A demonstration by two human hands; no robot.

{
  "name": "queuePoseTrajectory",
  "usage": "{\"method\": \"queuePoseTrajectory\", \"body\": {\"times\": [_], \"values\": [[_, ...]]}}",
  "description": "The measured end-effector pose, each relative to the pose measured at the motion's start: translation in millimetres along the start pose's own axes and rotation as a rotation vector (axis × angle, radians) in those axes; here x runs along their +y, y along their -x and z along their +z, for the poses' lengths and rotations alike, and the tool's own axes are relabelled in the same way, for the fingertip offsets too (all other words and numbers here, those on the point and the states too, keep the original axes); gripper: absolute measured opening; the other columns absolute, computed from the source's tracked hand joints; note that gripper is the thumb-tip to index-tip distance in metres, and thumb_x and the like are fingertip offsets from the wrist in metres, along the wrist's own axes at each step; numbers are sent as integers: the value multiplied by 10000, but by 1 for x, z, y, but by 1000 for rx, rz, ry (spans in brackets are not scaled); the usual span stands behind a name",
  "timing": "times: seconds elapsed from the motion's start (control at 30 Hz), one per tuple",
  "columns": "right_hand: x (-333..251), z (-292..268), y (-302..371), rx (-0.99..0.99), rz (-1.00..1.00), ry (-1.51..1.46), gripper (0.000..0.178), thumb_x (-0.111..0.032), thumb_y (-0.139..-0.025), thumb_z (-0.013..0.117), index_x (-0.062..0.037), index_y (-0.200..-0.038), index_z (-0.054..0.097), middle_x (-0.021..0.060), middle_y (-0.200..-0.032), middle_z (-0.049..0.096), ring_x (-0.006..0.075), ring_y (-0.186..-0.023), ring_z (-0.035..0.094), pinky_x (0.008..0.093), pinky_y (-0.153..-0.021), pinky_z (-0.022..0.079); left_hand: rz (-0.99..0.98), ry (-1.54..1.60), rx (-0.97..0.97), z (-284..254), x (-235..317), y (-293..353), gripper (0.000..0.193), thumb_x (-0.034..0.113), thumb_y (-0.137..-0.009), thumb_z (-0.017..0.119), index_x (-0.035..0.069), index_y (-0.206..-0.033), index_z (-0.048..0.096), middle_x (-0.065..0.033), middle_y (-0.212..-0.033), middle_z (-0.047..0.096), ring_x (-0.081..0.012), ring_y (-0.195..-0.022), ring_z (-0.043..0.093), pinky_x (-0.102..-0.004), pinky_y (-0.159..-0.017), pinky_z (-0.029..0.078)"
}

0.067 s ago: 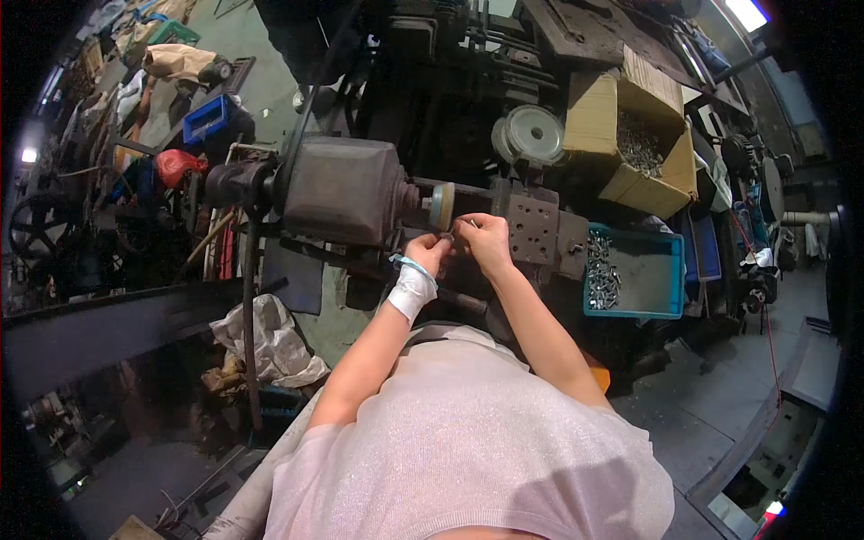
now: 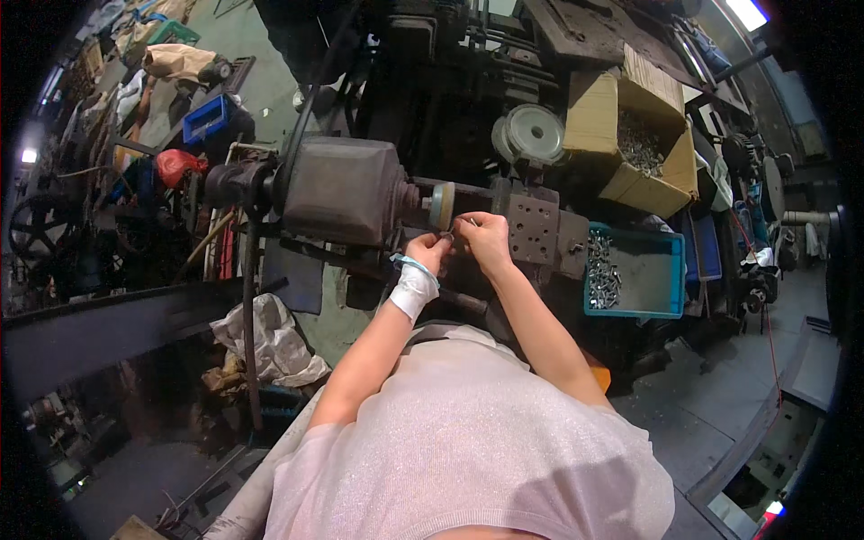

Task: The person repeatedly picks up small metal parts from a blue tray and grinds them against a rotating grinding wheel. They hold each part with both hands, rotating it to grind different surfaces, and then place the finished part back into the tray. The process is repeated for multiple items in a continuous loop.

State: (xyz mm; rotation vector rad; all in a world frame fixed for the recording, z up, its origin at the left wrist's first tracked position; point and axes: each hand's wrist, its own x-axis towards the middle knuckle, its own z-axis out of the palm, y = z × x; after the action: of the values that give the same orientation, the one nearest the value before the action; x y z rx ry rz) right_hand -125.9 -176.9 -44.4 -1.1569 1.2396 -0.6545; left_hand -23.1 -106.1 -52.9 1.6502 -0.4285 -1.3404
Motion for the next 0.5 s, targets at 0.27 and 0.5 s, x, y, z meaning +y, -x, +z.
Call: {"method": "queuePoseTrajectory", "body": {"times": [0.27,0.5], "values": [[1,3,-1,18,2,-39,145,-65,-718,600,50,-800,631,15,-569,544,49,-448,433,191,-399,319,18,127,30,5,-9,-5,179,185,-775,595,51,-661,557,-3,-571,531,-84,-426,428,-232,-364,315],[-9,-5,12,-58,-5,-145,142,-76,-737,621,33,-827,632,15,-614,564,46,-469,451,173,-410,328,85,105,-23,-3,-5,6,176,138,-797,576,-32,-772,612,-61,-702,609,-99,-616,545,-216,-547,407]]}}
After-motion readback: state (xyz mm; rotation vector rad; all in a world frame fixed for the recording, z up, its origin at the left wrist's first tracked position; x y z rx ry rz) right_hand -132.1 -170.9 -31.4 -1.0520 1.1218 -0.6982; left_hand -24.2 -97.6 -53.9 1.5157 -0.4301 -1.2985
